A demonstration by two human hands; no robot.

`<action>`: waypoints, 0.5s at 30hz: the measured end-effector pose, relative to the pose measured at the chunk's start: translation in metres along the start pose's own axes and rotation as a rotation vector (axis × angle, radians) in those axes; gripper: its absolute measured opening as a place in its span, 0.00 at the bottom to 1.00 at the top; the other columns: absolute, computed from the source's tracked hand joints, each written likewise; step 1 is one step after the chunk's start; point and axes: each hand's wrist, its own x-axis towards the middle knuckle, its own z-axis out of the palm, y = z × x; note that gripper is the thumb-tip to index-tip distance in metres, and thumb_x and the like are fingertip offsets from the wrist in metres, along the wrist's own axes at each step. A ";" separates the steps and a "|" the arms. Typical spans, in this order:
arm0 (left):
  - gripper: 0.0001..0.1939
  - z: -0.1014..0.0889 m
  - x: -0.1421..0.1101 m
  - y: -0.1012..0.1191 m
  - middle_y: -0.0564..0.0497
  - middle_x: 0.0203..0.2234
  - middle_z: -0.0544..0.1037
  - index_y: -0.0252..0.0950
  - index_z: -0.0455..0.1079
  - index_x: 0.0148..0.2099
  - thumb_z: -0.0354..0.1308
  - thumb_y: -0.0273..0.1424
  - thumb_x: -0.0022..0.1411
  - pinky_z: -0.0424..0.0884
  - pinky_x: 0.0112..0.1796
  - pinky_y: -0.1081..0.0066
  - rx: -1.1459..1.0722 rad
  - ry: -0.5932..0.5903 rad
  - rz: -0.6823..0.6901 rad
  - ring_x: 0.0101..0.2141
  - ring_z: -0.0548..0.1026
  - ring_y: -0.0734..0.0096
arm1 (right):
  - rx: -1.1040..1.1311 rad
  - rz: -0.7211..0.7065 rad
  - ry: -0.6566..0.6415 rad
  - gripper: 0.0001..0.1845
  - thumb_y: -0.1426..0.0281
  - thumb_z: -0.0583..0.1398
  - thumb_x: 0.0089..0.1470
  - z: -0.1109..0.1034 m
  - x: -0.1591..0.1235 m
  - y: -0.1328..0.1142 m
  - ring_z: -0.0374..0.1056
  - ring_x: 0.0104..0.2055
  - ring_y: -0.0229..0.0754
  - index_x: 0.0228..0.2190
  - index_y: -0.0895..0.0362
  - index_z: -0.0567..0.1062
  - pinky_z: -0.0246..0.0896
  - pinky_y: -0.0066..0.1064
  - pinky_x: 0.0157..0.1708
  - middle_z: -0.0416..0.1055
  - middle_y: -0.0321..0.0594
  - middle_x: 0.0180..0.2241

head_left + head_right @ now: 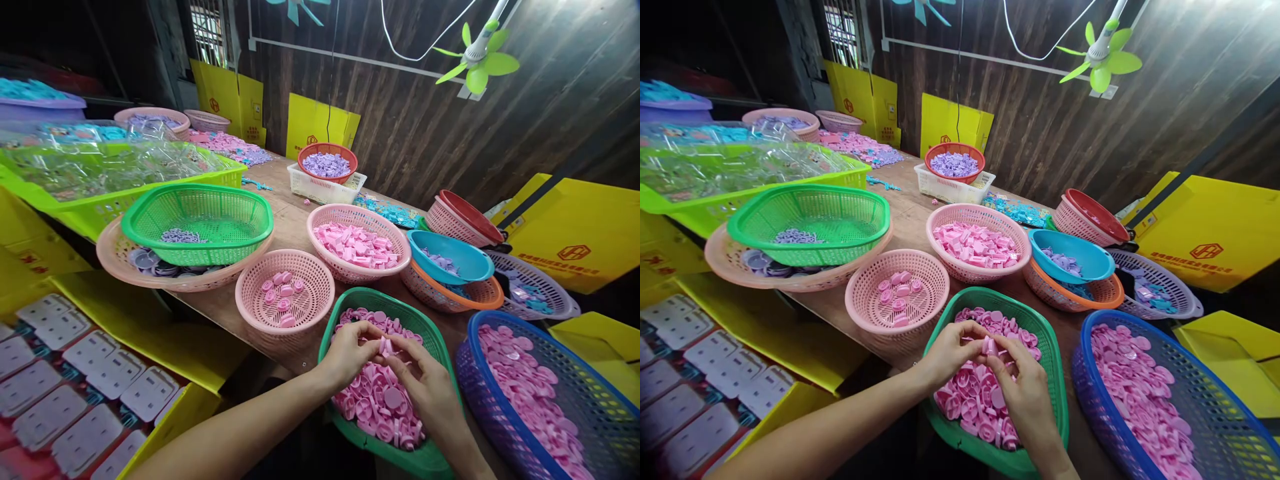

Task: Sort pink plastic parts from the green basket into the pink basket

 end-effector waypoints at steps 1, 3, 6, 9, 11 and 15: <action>0.12 -0.001 -0.001 0.000 0.49 0.28 0.72 0.29 0.68 0.35 0.59 0.33 0.50 0.71 0.30 0.70 0.007 -0.001 0.020 0.26 0.74 0.72 | 0.085 0.055 -0.005 0.17 0.62 0.60 0.48 0.000 0.001 0.001 0.68 0.42 0.49 0.41 0.55 0.72 0.65 0.36 0.38 0.71 0.45 0.41; 0.11 -0.002 -0.003 0.000 0.49 0.29 0.73 0.30 0.67 0.36 0.58 0.33 0.51 0.72 0.32 0.69 -0.008 -0.007 0.049 0.28 0.74 0.70 | 0.250 0.145 -0.017 0.19 0.61 0.61 0.46 0.000 0.002 0.004 0.69 0.40 0.49 0.40 0.56 0.71 0.66 0.36 0.35 0.72 0.45 0.39; 0.11 -0.003 -0.004 -0.002 0.49 0.30 0.73 0.30 0.68 0.36 0.58 0.33 0.51 0.73 0.33 0.67 -0.014 -0.011 0.072 0.29 0.74 0.69 | 0.391 0.200 -0.038 0.20 0.61 0.63 0.44 0.002 0.003 0.008 0.70 0.37 0.47 0.39 0.57 0.71 0.67 0.34 0.32 0.73 0.44 0.36; 0.11 -0.005 -0.006 -0.004 0.49 0.29 0.73 0.30 0.68 0.36 0.57 0.33 0.52 0.73 0.32 0.67 0.027 -0.003 0.084 0.28 0.74 0.70 | 0.411 0.210 -0.049 0.19 0.61 0.64 0.43 0.003 0.003 0.010 0.70 0.34 0.45 0.37 0.58 0.72 0.66 0.32 0.31 0.73 0.43 0.33; 0.11 -0.005 -0.008 -0.004 0.49 0.29 0.73 0.31 0.68 0.36 0.56 0.32 0.53 0.73 0.31 0.68 0.073 0.010 0.101 0.27 0.74 0.70 | 0.412 0.214 -0.067 0.18 0.62 0.64 0.43 0.002 0.003 0.009 0.69 0.32 0.43 0.36 0.58 0.72 0.66 0.31 0.30 0.73 0.42 0.32; 0.08 -0.002 -0.014 0.000 0.50 0.27 0.73 0.32 0.68 0.36 0.53 0.31 0.56 0.71 0.30 0.71 0.186 0.020 0.171 0.28 0.73 0.71 | 0.419 0.223 -0.144 0.16 0.62 0.63 0.45 0.001 0.003 0.006 0.68 0.30 0.41 0.35 0.58 0.72 0.64 0.29 0.28 0.72 0.41 0.30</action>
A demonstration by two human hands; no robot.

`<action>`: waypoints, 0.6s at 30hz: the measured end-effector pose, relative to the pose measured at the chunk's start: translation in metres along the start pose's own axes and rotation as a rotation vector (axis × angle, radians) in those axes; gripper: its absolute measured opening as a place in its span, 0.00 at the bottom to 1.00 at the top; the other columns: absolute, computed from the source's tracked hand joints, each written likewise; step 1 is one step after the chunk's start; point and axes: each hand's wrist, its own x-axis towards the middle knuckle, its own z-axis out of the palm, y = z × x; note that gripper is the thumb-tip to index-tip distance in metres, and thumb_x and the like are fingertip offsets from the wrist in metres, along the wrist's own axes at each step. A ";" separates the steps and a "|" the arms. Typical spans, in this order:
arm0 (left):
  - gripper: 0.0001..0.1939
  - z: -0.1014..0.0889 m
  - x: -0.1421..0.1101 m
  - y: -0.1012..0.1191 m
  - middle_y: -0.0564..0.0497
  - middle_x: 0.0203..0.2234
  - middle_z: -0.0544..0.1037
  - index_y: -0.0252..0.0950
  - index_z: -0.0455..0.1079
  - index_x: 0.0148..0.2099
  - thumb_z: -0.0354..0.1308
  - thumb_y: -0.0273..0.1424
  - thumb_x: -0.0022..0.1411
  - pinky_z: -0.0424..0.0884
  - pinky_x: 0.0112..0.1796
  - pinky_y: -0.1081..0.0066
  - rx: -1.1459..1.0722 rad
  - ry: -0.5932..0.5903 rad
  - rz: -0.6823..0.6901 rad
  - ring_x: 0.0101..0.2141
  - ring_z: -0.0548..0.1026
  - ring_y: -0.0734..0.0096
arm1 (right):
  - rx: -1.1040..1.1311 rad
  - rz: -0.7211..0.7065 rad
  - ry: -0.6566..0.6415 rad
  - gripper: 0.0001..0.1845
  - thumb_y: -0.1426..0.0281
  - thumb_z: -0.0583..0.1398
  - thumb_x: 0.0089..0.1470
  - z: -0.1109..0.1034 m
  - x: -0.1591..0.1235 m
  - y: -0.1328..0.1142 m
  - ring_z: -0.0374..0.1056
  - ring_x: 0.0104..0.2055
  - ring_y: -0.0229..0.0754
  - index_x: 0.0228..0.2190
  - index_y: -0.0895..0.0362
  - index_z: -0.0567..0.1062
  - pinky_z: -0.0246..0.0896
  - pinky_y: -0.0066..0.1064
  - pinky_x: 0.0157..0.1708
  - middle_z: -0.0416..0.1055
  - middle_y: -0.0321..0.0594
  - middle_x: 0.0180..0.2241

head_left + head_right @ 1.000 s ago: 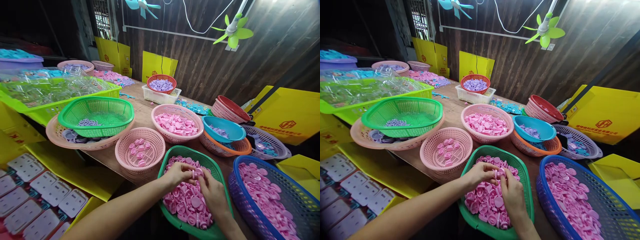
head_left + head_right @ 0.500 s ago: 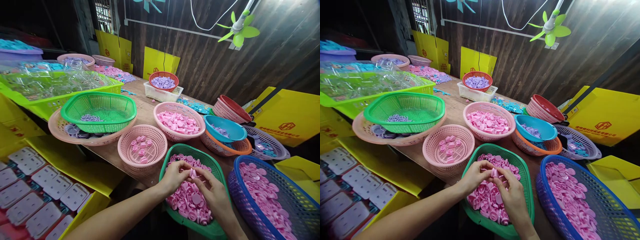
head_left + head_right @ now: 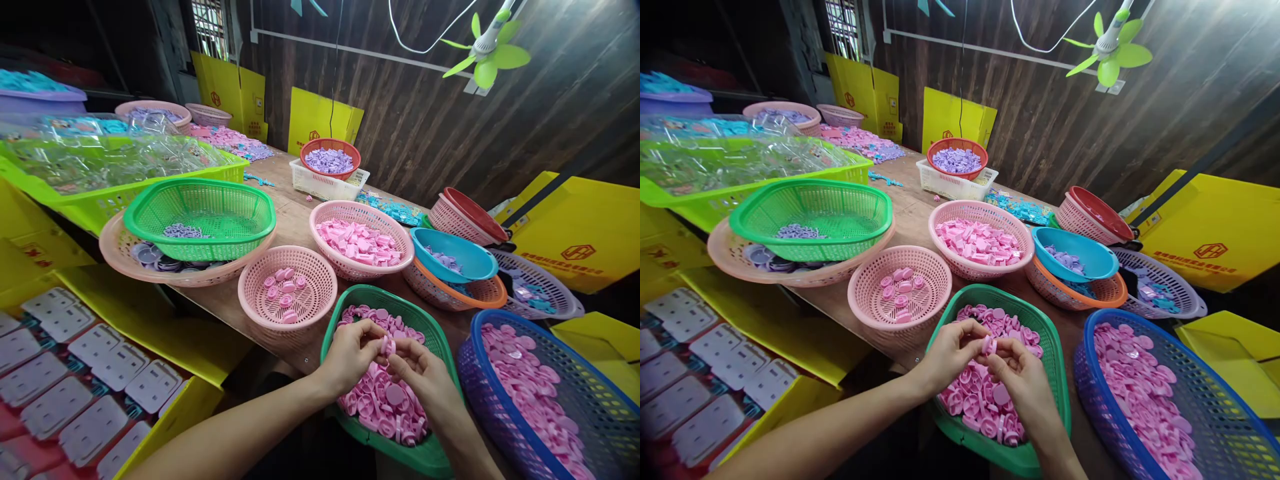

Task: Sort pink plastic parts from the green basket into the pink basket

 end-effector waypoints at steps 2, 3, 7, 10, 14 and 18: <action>0.08 0.001 -0.001 0.003 0.50 0.27 0.73 0.32 0.68 0.36 0.52 0.30 0.56 0.71 0.30 0.72 0.036 -0.009 0.026 0.28 0.73 0.71 | 0.010 0.009 -0.001 0.16 0.61 0.63 0.45 0.000 0.000 0.000 0.68 0.30 0.41 0.35 0.58 0.73 0.63 0.29 0.28 0.72 0.41 0.30; 0.08 0.002 -0.001 0.004 0.49 0.27 0.73 0.32 0.68 0.36 0.52 0.30 0.56 0.71 0.31 0.71 0.031 -0.014 0.026 0.28 0.73 0.70 | 0.024 0.009 0.012 0.17 0.61 0.63 0.45 0.000 0.000 0.001 0.68 0.29 0.41 0.36 0.58 0.73 0.63 0.29 0.28 0.72 0.41 0.29; 0.09 0.000 0.003 0.005 0.49 0.29 0.72 0.31 0.66 0.37 0.55 0.30 0.53 0.72 0.30 0.70 -0.113 -0.021 -0.078 0.26 0.74 0.70 | 0.103 0.006 0.043 0.18 0.61 0.63 0.45 0.000 0.000 0.006 0.66 0.27 0.39 0.36 0.59 0.72 0.63 0.29 0.28 0.71 0.40 0.28; 0.09 -0.002 0.005 0.004 0.49 0.29 0.72 0.30 0.66 0.36 0.55 0.30 0.53 0.72 0.29 0.69 -0.139 -0.015 -0.108 0.25 0.74 0.71 | 0.118 -0.001 0.055 0.18 0.61 0.63 0.44 0.001 -0.001 0.007 0.66 0.27 0.39 0.36 0.59 0.72 0.63 0.29 0.28 0.71 0.40 0.28; 0.08 -0.003 0.001 0.004 0.49 0.28 0.73 0.30 0.67 0.36 0.54 0.29 0.54 0.72 0.30 0.70 -0.063 -0.023 -0.048 0.26 0.74 0.70 | 0.122 -0.003 0.047 0.17 0.63 0.64 0.44 0.004 -0.002 0.006 0.67 0.29 0.39 0.36 0.57 0.72 0.64 0.29 0.28 0.71 0.39 0.31; 0.08 -0.003 0.000 0.007 0.48 0.29 0.73 0.30 0.67 0.37 0.53 0.29 0.55 0.72 0.30 0.69 -0.055 -0.022 -0.036 0.27 0.74 0.70 | 0.115 -0.022 0.067 0.14 0.65 0.63 0.47 0.005 -0.003 0.004 0.67 0.30 0.39 0.37 0.55 0.71 0.64 0.28 0.29 0.71 0.38 0.33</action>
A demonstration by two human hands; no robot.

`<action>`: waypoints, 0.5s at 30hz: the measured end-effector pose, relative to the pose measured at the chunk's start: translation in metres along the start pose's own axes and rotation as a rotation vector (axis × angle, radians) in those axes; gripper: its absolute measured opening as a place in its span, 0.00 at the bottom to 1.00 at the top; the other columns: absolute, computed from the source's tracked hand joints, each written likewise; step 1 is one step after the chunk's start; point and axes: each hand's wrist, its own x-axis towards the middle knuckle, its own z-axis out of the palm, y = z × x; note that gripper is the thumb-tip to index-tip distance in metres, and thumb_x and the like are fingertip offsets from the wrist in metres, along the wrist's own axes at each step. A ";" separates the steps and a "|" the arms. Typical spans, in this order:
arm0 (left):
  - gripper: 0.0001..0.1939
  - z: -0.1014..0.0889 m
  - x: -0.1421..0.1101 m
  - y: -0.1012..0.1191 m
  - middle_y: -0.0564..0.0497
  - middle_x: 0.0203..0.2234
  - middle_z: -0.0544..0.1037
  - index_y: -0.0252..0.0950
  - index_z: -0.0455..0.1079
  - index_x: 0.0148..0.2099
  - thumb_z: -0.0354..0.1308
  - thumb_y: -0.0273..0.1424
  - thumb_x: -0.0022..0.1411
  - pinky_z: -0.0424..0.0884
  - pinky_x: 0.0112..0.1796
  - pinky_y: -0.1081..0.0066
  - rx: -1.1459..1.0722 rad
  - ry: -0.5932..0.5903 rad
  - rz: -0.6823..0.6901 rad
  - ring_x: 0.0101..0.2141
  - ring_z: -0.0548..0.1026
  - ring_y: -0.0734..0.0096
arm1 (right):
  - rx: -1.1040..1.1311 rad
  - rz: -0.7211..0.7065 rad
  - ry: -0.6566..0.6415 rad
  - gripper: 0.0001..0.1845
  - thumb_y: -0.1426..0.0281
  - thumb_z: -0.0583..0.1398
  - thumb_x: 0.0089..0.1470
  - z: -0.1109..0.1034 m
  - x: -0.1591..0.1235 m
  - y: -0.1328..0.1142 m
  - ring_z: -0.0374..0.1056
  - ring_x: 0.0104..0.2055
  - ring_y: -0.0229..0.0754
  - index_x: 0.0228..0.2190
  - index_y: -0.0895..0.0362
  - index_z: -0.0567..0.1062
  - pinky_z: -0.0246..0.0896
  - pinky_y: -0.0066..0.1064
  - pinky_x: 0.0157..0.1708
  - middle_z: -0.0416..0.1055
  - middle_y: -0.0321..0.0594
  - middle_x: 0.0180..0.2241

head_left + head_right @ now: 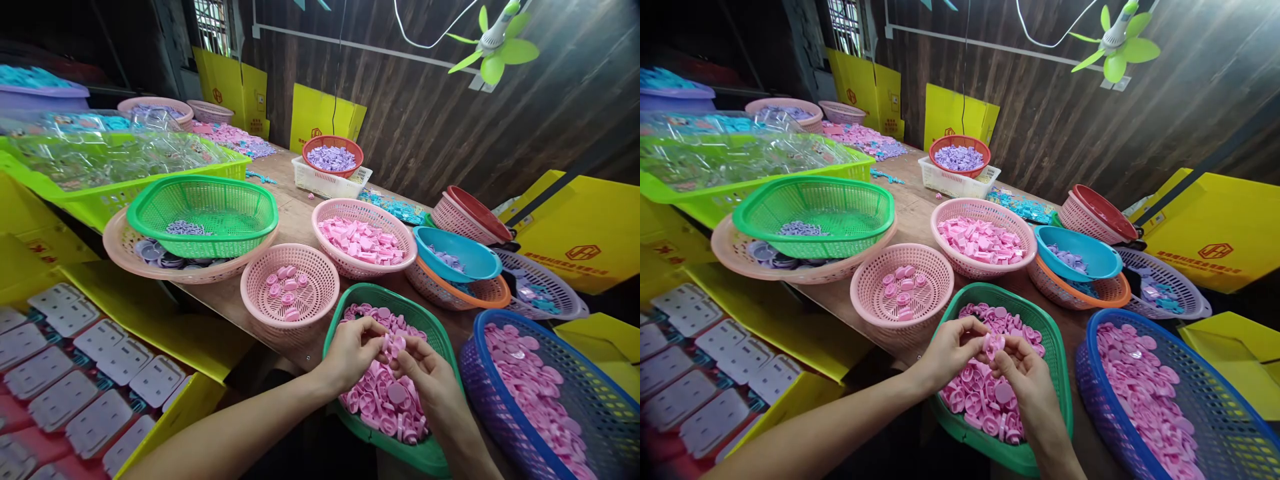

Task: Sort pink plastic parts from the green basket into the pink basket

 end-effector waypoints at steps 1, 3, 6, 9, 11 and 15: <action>0.08 0.000 0.000 0.001 0.48 0.29 0.73 0.30 0.67 0.37 0.53 0.29 0.54 0.72 0.30 0.69 -0.009 0.003 -0.005 0.27 0.74 0.70 | -0.007 -0.004 -0.001 0.14 0.65 0.62 0.47 0.000 0.000 0.000 0.67 0.31 0.38 0.37 0.55 0.71 0.64 0.28 0.30 0.70 0.38 0.33; 0.08 0.000 0.001 0.004 0.47 0.30 0.73 0.30 0.67 0.37 0.53 0.29 0.54 0.72 0.30 0.69 -0.019 0.003 -0.015 0.27 0.74 0.70 | -0.029 -0.001 -0.019 0.13 0.65 0.61 0.48 0.000 0.000 -0.001 0.67 0.31 0.38 0.37 0.55 0.71 0.64 0.27 0.30 0.70 0.37 0.33; 0.08 -0.002 0.000 0.005 0.48 0.30 0.73 0.30 0.67 0.37 0.52 0.29 0.55 0.72 0.30 0.70 -0.010 -0.016 -0.002 0.27 0.74 0.70 | -0.056 0.004 -0.029 0.13 0.65 0.61 0.48 0.000 0.000 -0.002 0.67 0.31 0.38 0.37 0.56 0.71 0.64 0.28 0.30 0.71 0.38 0.33; 0.08 -0.003 -0.002 0.006 0.49 0.28 0.73 0.32 0.67 0.37 0.51 0.29 0.56 0.70 0.28 0.73 0.105 -0.013 0.041 0.27 0.73 0.71 | -0.093 -0.003 -0.027 0.14 0.64 0.61 0.48 0.003 -0.001 -0.003 0.68 0.32 0.40 0.37 0.56 0.71 0.65 0.29 0.30 0.71 0.40 0.34; 0.07 -0.005 -0.004 0.006 0.50 0.26 0.73 0.33 0.68 0.37 0.51 0.28 0.57 0.67 0.28 0.75 0.241 0.011 0.081 0.26 0.72 0.73 | -0.145 -0.032 -0.009 0.15 0.64 0.62 0.47 0.006 -0.003 -0.003 0.68 0.35 0.43 0.37 0.56 0.71 0.65 0.31 0.34 0.72 0.41 0.35; 0.08 -0.007 -0.007 0.010 0.51 0.26 0.74 0.34 0.69 0.37 0.50 0.27 0.57 0.65 0.30 0.75 0.416 0.031 0.132 0.27 0.71 0.74 | -0.195 -0.095 0.002 0.15 0.65 0.62 0.47 0.008 -0.004 -0.003 0.68 0.37 0.45 0.37 0.57 0.70 0.65 0.34 0.37 0.71 0.42 0.35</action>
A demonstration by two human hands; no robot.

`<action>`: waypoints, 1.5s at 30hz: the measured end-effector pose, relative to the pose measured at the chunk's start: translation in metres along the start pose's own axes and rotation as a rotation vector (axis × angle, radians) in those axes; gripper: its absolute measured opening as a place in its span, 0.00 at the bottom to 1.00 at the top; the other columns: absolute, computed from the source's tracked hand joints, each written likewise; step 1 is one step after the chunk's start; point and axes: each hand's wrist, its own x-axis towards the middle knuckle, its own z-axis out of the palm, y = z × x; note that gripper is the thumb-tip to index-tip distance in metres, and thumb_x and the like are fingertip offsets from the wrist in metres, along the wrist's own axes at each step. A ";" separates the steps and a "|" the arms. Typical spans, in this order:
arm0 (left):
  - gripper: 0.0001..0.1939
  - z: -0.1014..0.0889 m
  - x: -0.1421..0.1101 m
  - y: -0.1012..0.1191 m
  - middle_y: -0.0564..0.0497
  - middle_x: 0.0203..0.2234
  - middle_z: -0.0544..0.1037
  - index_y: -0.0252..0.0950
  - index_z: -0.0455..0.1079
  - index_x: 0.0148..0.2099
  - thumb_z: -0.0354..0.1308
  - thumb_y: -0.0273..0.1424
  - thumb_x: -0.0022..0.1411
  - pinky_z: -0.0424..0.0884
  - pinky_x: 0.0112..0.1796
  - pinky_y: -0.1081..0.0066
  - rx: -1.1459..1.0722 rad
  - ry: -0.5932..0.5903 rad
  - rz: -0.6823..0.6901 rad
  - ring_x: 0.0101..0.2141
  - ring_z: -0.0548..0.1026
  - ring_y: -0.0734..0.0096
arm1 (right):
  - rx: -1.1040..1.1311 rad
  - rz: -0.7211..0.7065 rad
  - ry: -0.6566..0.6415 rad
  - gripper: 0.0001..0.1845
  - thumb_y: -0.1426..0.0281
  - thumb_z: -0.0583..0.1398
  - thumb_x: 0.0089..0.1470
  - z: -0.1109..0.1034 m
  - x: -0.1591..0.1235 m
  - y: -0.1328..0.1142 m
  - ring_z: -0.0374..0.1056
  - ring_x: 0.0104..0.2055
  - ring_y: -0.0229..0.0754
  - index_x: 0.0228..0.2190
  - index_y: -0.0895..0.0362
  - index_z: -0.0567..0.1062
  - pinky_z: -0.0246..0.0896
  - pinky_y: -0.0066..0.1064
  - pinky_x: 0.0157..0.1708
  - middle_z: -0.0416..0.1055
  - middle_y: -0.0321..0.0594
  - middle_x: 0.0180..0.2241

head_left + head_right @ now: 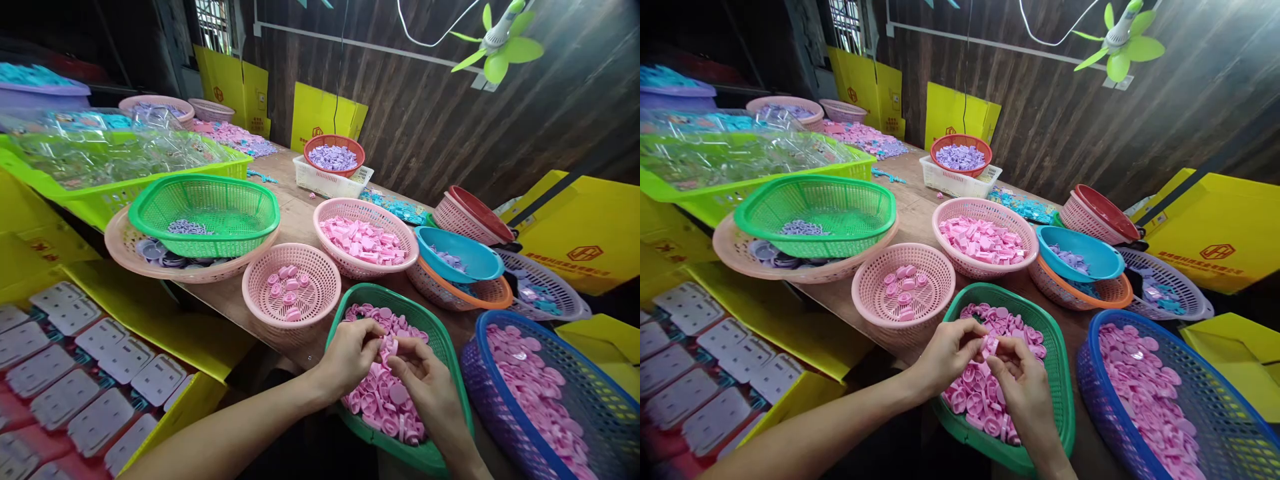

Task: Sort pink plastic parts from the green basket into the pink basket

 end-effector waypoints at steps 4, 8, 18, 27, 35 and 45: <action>0.07 -0.002 -0.001 0.001 0.52 0.27 0.74 0.35 0.69 0.36 0.50 0.26 0.57 0.64 0.30 0.75 0.086 -0.007 0.035 0.28 0.70 0.74 | 0.091 0.041 -0.061 0.13 0.66 0.62 0.47 0.001 0.003 0.002 0.68 0.32 0.42 0.36 0.57 0.71 0.65 0.30 0.30 0.71 0.40 0.32; 0.08 0.001 -0.003 -0.003 0.51 0.28 0.74 0.35 0.69 0.36 0.49 0.26 0.57 0.64 0.31 0.75 0.132 0.023 0.056 0.29 0.70 0.73 | 0.122 0.037 -0.037 0.11 0.66 0.63 0.46 0.010 0.005 0.000 0.68 0.32 0.41 0.33 0.57 0.71 0.65 0.31 0.33 0.71 0.39 0.30; 0.10 -0.066 0.035 -0.009 0.49 0.32 0.74 0.35 0.69 0.39 0.47 0.27 0.59 0.65 0.36 0.72 0.373 0.161 0.159 0.33 0.70 0.71 | -0.279 -0.055 -0.074 0.18 0.63 0.56 0.51 -0.032 0.038 0.005 0.67 0.39 0.44 0.45 0.54 0.67 0.62 0.34 0.35 0.71 0.41 0.37; 0.22 -0.079 0.036 -0.036 0.44 0.47 0.65 0.36 0.58 0.55 0.46 0.22 0.57 0.62 0.47 0.63 0.893 0.164 0.193 0.47 0.63 0.63 | -0.853 -0.285 -0.345 0.19 0.76 0.54 0.48 -0.023 0.061 0.038 0.64 0.42 0.42 0.43 0.51 0.70 0.56 0.31 0.42 0.67 0.40 0.40; 0.17 -0.044 0.035 -0.032 0.46 0.39 0.70 0.37 0.63 0.51 0.46 0.25 0.59 0.66 0.41 0.66 0.674 -0.052 0.170 0.40 0.68 0.67 | -1.002 -0.241 -0.284 0.11 0.76 0.49 0.53 -0.036 0.058 0.039 0.64 0.34 0.39 0.29 0.55 0.70 0.56 0.28 0.34 0.65 0.38 0.33; 0.18 -0.043 -0.037 0.007 0.48 0.29 0.75 0.39 0.69 0.45 0.42 0.40 0.62 0.69 0.31 0.68 0.072 -0.175 0.254 0.31 0.73 0.68 | -0.996 -0.154 -0.111 0.11 0.72 0.44 0.57 -0.064 0.027 0.040 0.63 0.31 0.39 0.31 0.55 0.66 0.58 0.29 0.32 0.65 0.36 0.29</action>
